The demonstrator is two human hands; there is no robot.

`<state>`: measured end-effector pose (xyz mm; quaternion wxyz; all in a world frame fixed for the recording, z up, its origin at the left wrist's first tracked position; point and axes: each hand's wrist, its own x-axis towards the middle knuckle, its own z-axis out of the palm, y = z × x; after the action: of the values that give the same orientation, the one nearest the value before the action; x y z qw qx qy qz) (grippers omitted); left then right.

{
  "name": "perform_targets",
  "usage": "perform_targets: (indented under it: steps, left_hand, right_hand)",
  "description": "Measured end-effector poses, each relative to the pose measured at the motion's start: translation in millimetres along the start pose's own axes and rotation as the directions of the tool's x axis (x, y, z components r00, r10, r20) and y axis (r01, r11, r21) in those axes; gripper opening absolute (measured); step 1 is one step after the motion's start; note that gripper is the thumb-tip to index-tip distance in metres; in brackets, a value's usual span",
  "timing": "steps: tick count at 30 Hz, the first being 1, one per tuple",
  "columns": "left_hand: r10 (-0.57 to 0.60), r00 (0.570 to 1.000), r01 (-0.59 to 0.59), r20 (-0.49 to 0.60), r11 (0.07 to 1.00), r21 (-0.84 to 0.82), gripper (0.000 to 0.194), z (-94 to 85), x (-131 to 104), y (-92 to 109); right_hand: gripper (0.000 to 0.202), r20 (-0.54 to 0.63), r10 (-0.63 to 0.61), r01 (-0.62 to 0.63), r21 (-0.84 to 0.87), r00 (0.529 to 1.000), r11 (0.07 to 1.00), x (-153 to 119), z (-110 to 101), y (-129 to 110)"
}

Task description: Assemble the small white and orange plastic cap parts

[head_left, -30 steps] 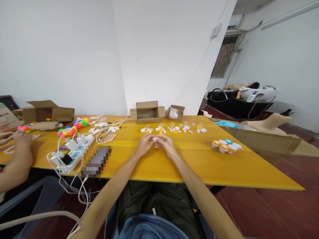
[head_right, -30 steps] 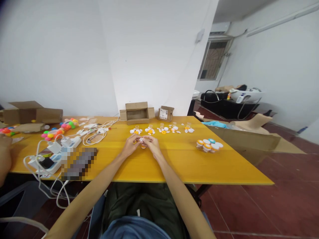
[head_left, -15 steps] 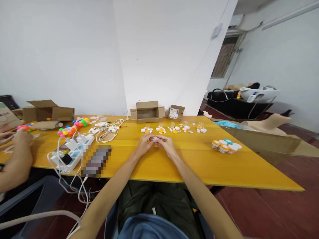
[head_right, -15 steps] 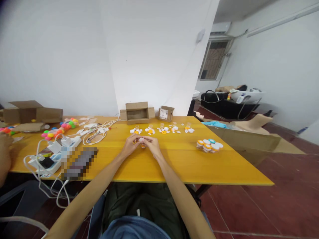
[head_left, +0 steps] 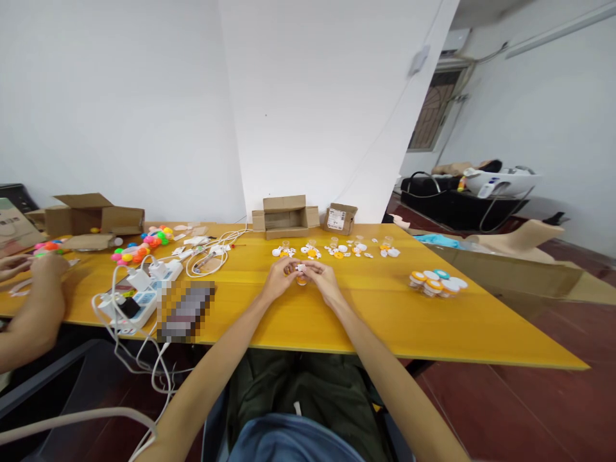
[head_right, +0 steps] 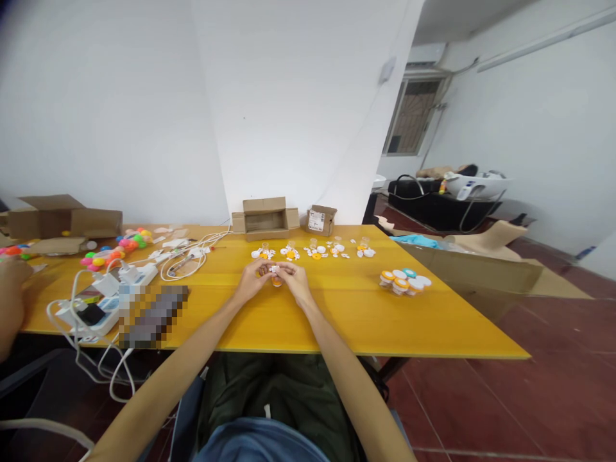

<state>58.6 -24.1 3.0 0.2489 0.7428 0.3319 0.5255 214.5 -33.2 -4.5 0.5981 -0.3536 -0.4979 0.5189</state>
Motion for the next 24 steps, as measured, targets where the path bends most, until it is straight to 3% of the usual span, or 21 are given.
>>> perform_targets:
  steps: [8,15,24]
  left_hand:
    - [-0.126,0.992,0.124,-0.012,0.987,-0.105,0.023,-1.0,0.6,-0.7]
    - [-0.121,0.992,0.122,0.017,0.98,-0.156,0.02,-2.1,0.1,-4.9]
    - [-0.173,0.984,0.177,0.039,0.954,-0.243,0.025,-2.1,0.8,1.1]
  right_hand:
    - [0.043,0.005,-0.05,0.05,-0.042,0.999,0.998,2.0,-2.0,0.5]
    - [0.037,0.067,-0.118,0.125,-0.112,0.991,0.986,3.8,-3.6,1.8]
    - [0.04,0.042,-0.126,0.13,-0.098,0.991,0.987,2.7,-1.6,2.7]
